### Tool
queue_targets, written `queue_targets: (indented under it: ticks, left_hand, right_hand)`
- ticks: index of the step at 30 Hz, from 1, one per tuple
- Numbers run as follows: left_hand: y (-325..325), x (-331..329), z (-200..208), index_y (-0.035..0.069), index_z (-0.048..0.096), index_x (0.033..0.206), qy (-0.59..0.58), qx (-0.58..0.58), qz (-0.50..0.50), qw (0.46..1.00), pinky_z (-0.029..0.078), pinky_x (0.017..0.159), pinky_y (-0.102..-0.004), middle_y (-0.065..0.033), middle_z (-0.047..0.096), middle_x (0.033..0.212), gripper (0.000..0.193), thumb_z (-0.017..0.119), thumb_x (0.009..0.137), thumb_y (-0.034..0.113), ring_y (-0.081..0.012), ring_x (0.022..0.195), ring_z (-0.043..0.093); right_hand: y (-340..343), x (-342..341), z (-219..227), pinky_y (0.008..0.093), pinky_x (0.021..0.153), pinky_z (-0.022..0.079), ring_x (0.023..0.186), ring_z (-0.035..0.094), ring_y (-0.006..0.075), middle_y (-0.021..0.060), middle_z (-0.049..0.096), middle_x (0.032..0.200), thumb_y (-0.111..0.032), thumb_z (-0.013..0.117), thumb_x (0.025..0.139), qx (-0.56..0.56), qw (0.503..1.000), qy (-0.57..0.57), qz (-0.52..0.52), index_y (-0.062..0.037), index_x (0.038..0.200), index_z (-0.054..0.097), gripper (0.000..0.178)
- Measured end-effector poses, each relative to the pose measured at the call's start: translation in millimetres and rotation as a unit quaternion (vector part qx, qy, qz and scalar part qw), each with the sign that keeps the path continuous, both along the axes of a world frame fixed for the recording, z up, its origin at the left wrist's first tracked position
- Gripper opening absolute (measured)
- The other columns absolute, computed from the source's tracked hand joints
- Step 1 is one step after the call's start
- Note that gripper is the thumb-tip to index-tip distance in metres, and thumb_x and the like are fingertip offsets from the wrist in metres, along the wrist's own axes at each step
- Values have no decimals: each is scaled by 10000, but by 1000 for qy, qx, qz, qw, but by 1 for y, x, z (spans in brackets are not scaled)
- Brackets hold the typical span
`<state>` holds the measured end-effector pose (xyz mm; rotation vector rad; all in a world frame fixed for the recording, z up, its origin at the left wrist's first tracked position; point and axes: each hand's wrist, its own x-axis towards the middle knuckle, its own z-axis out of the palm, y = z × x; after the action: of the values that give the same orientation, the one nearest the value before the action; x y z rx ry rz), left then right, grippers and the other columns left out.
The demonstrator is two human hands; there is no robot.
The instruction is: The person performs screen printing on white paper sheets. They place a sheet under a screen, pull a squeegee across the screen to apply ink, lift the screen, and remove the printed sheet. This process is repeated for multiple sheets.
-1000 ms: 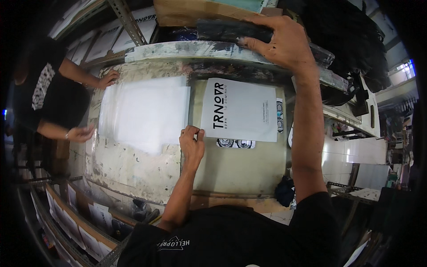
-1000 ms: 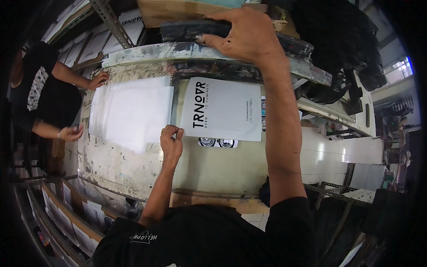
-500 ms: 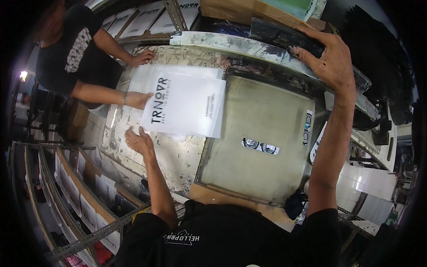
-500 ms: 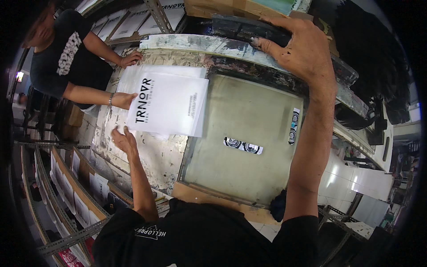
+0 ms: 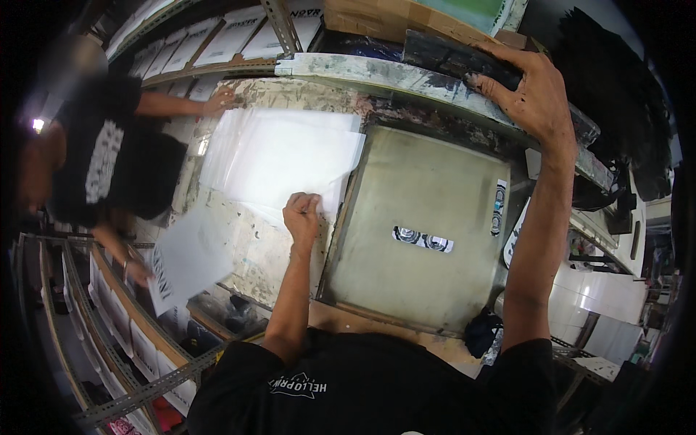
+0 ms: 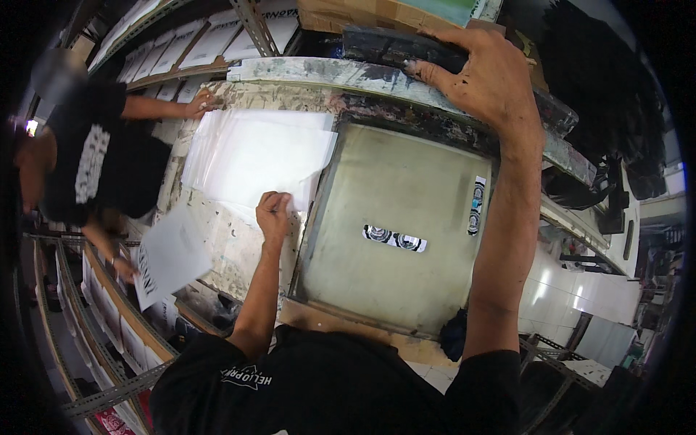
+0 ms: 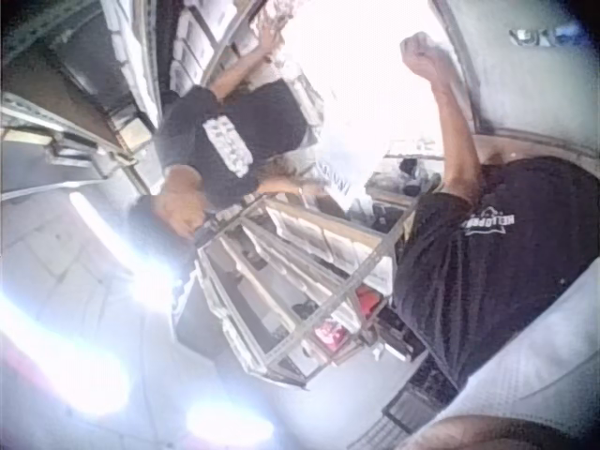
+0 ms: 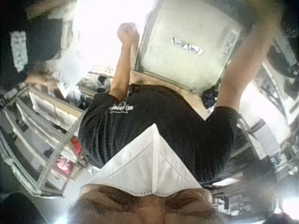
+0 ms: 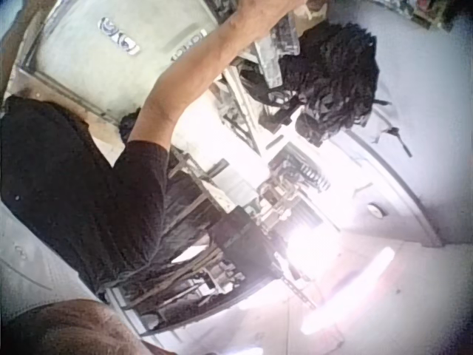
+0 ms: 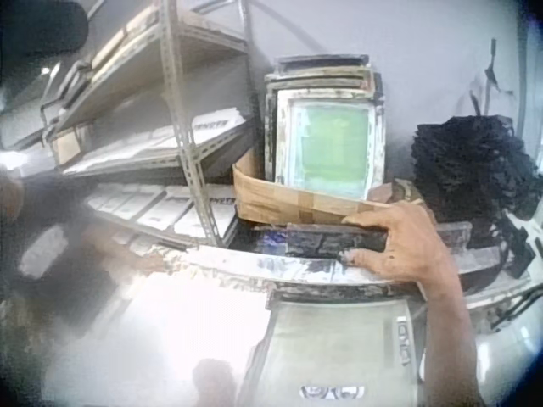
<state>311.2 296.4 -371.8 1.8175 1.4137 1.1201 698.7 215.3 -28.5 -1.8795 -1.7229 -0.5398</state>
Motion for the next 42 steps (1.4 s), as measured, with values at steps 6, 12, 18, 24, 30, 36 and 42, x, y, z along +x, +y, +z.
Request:
queue_targets:
  ticks: [6,12,18,24,30,36,42]
  left_hand:
    - [32,-10,19,-52,730,863,-111,-226,-24,967,466,748,-312,-73,698,868,115,746,823,55,-159,796,589]
    - [46,-3,64,-25,711,833,-132,77,57,987,476,773,-290,-81,685,964,32,728,853,-6,-176,860,616]
    - [1,44,97,126,746,1158,271,47,-302,913,320,1105,-581,-79,605,1386,351,738,889,353,-364,1335,480]
    - [-26,117,7,240,531,1473,321,59,-385,863,118,1210,-659,-62,306,1647,627,620,923,528,-388,1532,202]
    - [-36,230,-7,247,495,1499,274,98,-479,828,23,1234,-622,-40,257,1668,665,621,914,537,-351,1554,136]
    - [-64,246,0,237,499,1498,276,81,-510,810,-6,1242,-614,-40,246,1673,671,659,903,504,-338,1562,97]
    - [-72,234,5,230,474,1514,287,70,-524,799,-4,1251,-596,-45,227,1678,697,672,897,488,-342,1564,82]
  right_hand:
    - [1,-2,6,412,928,508,1025,691,320,172,745,1102,-438,845,747,-91,993,66,-28,-154,1209,752,550]
    - [2,0,-3,406,736,536,768,700,275,149,702,860,-553,836,725,4,1000,25,18,-141,1129,786,580]
    - [2,2,-5,390,713,548,730,707,280,147,719,848,-551,837,713,20,1000,-1,12,-128,1116,787,586]
    - [4,-3,1,368,785,530,862,701,240,120,766,971,-508,844,724,-38,998,39,7,-132,1145,781,568]
    - [5,-4,13,403,810,529,884,691,327,195,747,984,-493,822,738,-54,996,63,11,-80,1117,772,563]
    - [4,-4,18,439,886,532,978,691,386,243,733,990,-494,808,750,-65,997,47,-2,-63,1090,771,550]
    - [4,-5,18,433,871,532,952,696,385,242,735,981,-465,821,742,-44,995,82,34,-54,1095,769,544]
